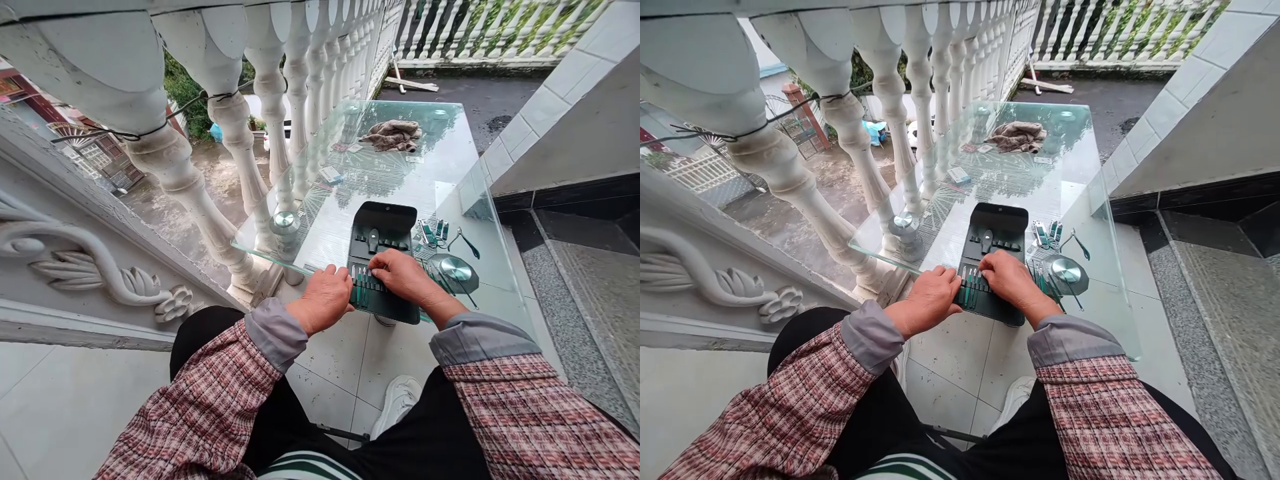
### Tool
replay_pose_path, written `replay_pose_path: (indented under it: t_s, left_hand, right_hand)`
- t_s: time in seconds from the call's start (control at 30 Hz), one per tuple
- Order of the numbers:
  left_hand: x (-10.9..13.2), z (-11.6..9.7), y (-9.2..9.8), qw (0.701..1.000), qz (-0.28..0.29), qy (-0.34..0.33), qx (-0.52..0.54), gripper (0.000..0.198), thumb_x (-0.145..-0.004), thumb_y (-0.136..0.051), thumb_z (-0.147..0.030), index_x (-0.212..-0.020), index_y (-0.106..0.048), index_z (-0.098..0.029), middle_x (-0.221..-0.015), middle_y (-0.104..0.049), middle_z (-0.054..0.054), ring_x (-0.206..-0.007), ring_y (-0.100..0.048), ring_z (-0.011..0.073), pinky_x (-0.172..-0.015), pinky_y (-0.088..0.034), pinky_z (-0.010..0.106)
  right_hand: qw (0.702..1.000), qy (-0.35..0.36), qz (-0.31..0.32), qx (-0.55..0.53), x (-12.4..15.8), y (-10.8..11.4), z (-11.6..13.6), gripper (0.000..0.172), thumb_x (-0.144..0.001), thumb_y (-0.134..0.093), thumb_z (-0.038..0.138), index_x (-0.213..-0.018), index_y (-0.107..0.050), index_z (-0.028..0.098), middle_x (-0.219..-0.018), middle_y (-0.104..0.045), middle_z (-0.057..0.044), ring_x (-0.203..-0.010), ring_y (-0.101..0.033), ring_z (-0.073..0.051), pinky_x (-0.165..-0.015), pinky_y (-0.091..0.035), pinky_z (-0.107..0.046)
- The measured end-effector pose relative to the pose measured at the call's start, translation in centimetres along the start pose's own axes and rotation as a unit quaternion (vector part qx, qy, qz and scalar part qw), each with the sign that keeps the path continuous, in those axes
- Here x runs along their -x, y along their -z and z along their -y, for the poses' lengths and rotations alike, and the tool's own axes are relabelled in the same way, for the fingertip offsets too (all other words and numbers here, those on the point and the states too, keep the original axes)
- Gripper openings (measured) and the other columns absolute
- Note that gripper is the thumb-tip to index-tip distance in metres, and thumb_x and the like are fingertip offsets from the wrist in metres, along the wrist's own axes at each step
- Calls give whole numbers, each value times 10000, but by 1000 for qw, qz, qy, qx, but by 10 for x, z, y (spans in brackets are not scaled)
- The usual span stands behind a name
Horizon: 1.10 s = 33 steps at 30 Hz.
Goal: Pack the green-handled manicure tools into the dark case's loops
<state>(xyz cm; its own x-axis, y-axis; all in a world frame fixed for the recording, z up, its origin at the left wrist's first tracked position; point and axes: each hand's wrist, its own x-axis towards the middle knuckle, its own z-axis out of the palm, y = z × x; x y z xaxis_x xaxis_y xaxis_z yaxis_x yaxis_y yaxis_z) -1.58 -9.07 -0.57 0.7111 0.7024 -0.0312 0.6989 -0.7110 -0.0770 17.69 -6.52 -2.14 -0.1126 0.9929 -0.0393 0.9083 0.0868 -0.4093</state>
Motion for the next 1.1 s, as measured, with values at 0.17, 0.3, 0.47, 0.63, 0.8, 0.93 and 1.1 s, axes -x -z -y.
replay_pose_path:
  t_s: [0.17, 0.3, 0.47, 0.63, 0.8, 0.93, 1.1]
  left_hand:
    - [0, -1, 4, 1000, 16, -4, -5, 413, -791, -662, -458, -977, -535, -112, -1006, -544, 114, -936, -506, 258, -703, -426, 343]
    - [0, 1, 2, 1000, 2, -10, -7, 415, -786, -666, -464, -964, -536, -113, -989, -547, 105, -924, -513, 255, -709, -437, 344]
    - [0, 3, 1, 1000, -20, -12, -1, 434, -767, -675, -496, -950, -531, -130, -960, -560, 90, -907, -527, 250, -710, -457, 337]
    - [0, 1, 2, 994, -77, -72, 23, 462, -782, -669, -476, -1058, -506, -143, -1108, -570, 102, -997, -539, 247, -817, -467, 350]
    - [-4, -3, -6, 978, -118, -170, 12, 596, -792, -675, -435, -1227, -447, -97, -1324, -486, 161, -1247, -437, 274, -1022, -367, 367]
    - [-6, -4, -13, 977, -89, -195, -13, 572, -809, -661, -418, -1229, -464, -83, -1335, -488, 170, -1249, -451, 262, -1015, -375, 346]
    - [-9, -4, -17, 978, -79, -191, -11, 464, -861, -604, -338, -1226, -472, -84, -1316, -511, 156, -1253, -452, 243, -1012, -381, 340]
  right_hand:
    - [1000, 10, 4, 15, 1, 0, -2, 170, -778, -544, 197, -863, -689, 225, -864, -595, -39, -770, -545, -170, -666, -370, -271]
    - [1000, -5, -16, -9, 3, 3, -2, 195, -766, -557, 187, -914, -677, 226, -893, -631, -35, -784, -570, -168, -686, -396, -275]
    - [989, -91, -96, -66, 10, 29, -16, 216, -746, -579, 223, -943, -666, 231, -838, -659, -15, -765, -585, -166, -705, -418, -286]
    - [948, -223, -218, -57, 28, 72, -53, 260, -729, -587, 275, -973, -660, 219, -820, -668, -29, -743, -585, -183, -686, -411, -300]
    - [936, -294, -193, 17, 50, 84, -88, 208, -761, -556, 291, -920, -663, 210, -864, -682, -50, -766, -585, -197, -659, -390, -297]
    - [954, -279, -83, 78, 59, 70, -97, 180, -796, -515, 294, -860, -668, 224, -850, -687, -43, -770, -582, -196, -615, -364, -279]
    - [967, -237, -35, 80, 63, 56, -87, 137, -784, -537, 321, -766, -652, 248, -756, -674, -4, -721, -572, -167, -583, -348, -249]
